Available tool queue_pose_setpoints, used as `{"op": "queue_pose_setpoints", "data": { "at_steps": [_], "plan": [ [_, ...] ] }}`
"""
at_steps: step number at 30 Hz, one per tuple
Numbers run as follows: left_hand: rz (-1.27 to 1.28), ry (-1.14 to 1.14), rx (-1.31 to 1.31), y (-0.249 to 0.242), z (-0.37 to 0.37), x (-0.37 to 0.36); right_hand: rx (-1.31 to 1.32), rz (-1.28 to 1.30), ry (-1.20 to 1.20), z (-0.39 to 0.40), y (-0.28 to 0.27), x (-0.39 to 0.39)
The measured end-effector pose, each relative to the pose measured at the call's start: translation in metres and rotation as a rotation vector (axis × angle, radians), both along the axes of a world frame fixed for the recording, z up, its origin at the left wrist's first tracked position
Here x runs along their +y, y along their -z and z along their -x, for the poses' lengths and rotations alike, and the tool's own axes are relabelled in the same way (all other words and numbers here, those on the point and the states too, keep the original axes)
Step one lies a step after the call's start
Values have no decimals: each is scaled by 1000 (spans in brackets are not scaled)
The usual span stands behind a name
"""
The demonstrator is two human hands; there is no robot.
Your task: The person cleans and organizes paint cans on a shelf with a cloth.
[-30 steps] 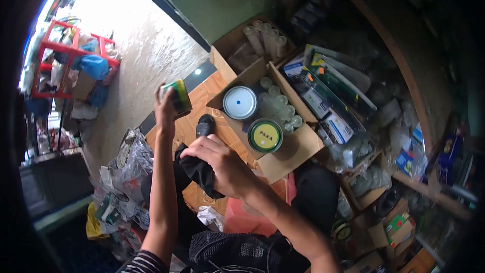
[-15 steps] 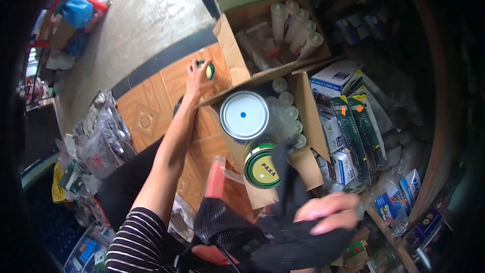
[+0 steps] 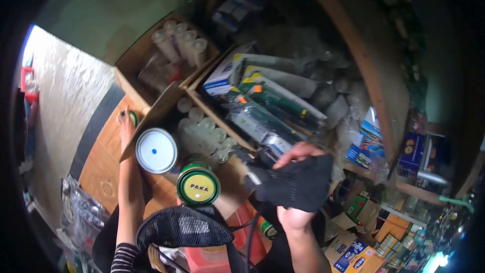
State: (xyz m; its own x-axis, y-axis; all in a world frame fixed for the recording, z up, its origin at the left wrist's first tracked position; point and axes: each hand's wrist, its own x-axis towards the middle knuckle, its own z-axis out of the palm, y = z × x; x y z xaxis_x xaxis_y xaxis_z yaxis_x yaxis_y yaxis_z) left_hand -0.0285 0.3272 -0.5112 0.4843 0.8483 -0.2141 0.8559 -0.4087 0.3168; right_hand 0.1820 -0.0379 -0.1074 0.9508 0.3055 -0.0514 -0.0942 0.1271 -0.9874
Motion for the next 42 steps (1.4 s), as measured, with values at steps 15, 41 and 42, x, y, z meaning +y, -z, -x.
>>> {"op": "queue_pose_setpoints", "data": {
  "at_steps": [15,41,42],
  "plan": [
    [651,-150,-744,-359,99,-111,-493,214,-468,18,-4,39],
    [1351,151,-1204,-399,7,-205,563,-153,-661,90,-80,25],
    [1267,195,-1142,-395,-6,-217,564,-101,-650,82,-53,33]
  ]
}}
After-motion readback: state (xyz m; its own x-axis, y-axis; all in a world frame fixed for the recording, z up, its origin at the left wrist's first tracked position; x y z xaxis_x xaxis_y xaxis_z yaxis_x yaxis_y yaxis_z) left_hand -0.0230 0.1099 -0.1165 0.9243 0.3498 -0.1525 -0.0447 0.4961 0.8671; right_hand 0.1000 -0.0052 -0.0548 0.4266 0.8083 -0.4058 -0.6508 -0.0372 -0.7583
